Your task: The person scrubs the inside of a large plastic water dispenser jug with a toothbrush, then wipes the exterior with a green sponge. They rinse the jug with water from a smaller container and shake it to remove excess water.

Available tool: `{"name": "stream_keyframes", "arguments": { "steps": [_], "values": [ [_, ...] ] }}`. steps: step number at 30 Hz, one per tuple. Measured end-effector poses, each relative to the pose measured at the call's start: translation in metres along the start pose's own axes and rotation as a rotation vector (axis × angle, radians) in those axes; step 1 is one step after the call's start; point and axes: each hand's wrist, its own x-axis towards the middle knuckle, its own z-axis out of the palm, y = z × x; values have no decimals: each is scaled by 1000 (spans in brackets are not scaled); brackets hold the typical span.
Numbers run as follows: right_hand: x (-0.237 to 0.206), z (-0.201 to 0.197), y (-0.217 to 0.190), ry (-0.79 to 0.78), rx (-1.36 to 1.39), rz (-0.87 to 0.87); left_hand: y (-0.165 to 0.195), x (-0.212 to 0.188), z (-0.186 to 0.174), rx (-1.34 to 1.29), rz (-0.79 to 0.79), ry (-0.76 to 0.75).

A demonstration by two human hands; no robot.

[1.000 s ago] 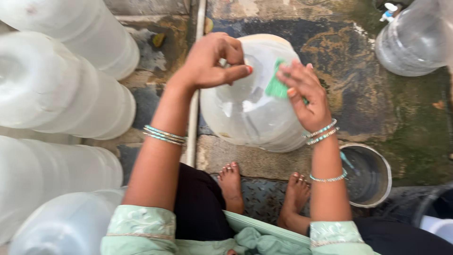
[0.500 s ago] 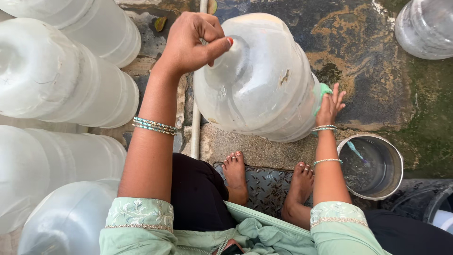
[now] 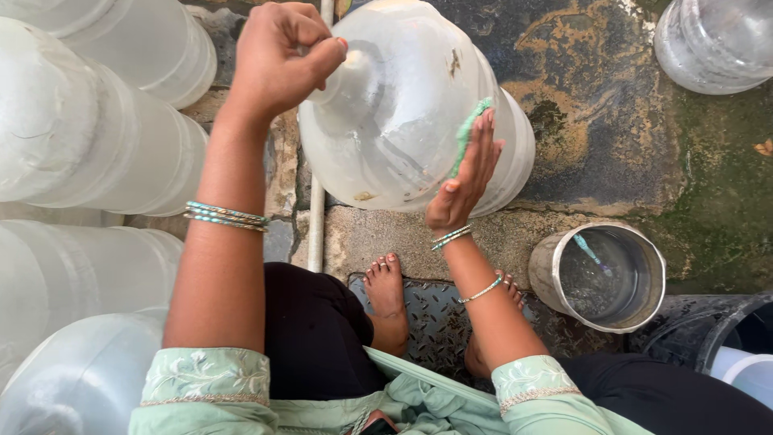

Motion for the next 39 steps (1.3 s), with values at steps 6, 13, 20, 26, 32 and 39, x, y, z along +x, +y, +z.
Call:
{"name": "stream_keyframes", "arguments": {
  "steps": [6,13,20,26,32,39],
  "values": [
    [-12,-19,155,-94,-249,389,-18,-3,-18,-277,12,-85],
    [-16,-36,257,39,538,821,-23,-2,-14,-311,26,-114],
    [-40,-46,231,138,970,1463,-13,2,1,-359,-196,121],
    [-25,-89,221,-29,914,1368,3,9,14,-59,-326,220],
    [-16,-98,224,-34,614,1132,-4,2,10,161,-315,105],
    [19,-69,140,-282,-172,370,-1,-5,-9,-5,-100,-58]
  ]
}}
